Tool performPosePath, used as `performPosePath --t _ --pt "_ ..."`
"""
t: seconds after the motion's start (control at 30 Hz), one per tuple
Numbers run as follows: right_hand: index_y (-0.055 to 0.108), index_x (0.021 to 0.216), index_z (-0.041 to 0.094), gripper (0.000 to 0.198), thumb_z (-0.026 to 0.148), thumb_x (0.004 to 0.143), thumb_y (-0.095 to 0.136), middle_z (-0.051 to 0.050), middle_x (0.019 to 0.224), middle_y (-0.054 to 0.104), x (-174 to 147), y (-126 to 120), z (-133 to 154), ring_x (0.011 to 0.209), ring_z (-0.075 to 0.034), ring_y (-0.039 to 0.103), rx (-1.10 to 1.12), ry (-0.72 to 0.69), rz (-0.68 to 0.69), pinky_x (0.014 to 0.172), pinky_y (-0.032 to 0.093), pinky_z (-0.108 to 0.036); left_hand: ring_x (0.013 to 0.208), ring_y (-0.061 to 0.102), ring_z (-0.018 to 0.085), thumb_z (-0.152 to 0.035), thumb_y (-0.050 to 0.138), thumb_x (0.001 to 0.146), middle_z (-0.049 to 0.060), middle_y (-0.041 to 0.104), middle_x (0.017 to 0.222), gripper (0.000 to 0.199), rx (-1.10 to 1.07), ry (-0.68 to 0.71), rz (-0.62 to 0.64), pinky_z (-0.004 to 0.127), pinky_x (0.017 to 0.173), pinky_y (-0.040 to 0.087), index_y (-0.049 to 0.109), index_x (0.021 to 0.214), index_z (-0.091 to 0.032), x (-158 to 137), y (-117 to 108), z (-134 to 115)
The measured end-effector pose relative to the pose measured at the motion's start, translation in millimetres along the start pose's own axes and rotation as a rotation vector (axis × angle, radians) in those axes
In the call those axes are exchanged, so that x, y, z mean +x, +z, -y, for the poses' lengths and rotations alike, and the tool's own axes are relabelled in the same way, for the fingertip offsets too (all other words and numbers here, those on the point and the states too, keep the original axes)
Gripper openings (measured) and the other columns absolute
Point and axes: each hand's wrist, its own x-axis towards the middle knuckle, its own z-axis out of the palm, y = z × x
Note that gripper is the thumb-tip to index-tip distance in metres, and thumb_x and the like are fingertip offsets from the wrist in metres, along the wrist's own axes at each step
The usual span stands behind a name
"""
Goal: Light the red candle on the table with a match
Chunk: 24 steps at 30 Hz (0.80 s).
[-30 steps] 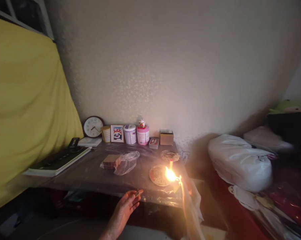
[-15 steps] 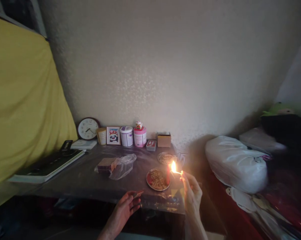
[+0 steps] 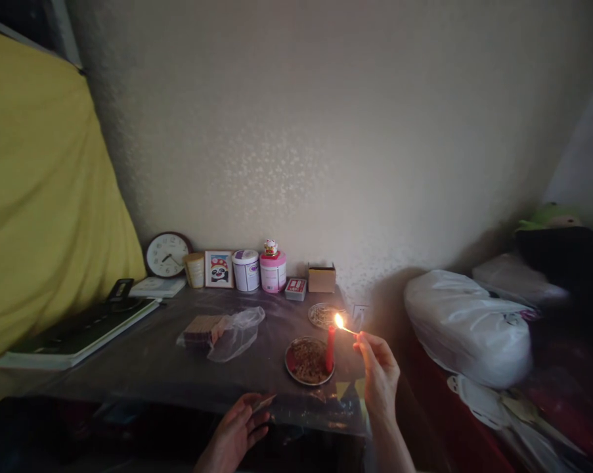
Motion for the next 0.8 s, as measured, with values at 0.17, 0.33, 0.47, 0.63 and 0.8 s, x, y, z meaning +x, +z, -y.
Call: performPosePath --t 0.17,0.33,0.47,0.63,0.8 --pt "0.065 0.075 0.017 0.023 0.036 0.066 0.072 0.003 0.065 0.06 10 5 -4 0.063 -0.012 0.054 0.037 0.016 0.037 0.066 0.044 -0.025 0.089 0.064 0.022 -0.036 0.073 0.066 0.008 0.066 0.117 0.023 0.007 0.0 -0.04 0.037 0.081 0.045 0.067 0.085 -0.023 0 -2 1" --pt "0.066 0.074 0.016 0.023 0.036 0.065 0.072 0.004 0.064 0.06 13 8 -7 0.061 -0.012 0.053 0.052 0.038 0.057 0.064 0.043 -0.024 0.09 0.063 0.022 -0.035 0.071 0.068 0.007 0.066 0.118 0.022 -0.031 0.002 -0.031 0.037 0.082 0.045 0.067 0.087 -0.024 -1 -6 3" --pt "0.066 0.073 0.016 0.023 0.036 0.065 0.073 0.004 0.062 0.06 11 7 -12 0.059 -0.01 0.053 0.059 0.055 0.045 0.061 0.042 -0.022 0.088 0.063 0.021 -0.036 0.075 0.063 0.006 0.068 0.115 0.024 -0.055 -0.029 -0.042 0.036 0.08 0.046 0.068 0.083 -0.025 1 -10 6" --pt "0.065 0.073 0.016 0.025 0.037 0.064 0.073 0.003 0.066 0.061 12 8 -20 0.06 -0.011 0.054 0.073 0.065 0.03 0.062 0.044 -0.023 0.086 0.064 0.021 -0.035 0.078 0.06 0.005 0.069 0.112 0.025 -0.081 -0.054 -0.041 0.036 0.079 0.046 0.069 0.081 -0.026 4 -15 10" --pt "0.064 0.071 0.016 0.025 0.038 0.063 0.074 0.003 0.063 0.06 11 10 -22 0.059 -0.011 0.053 0.063 0.082 0.031 0.058 0.043 -0.022 0.088 0.063 0.021 -0.035 0.076 0.063 0.005 0.067 0.117 0.025 -0.076 -0.058 -0.01 0.035 0.08 0.046 0.069 0.085 -0.026 2 -16 10"
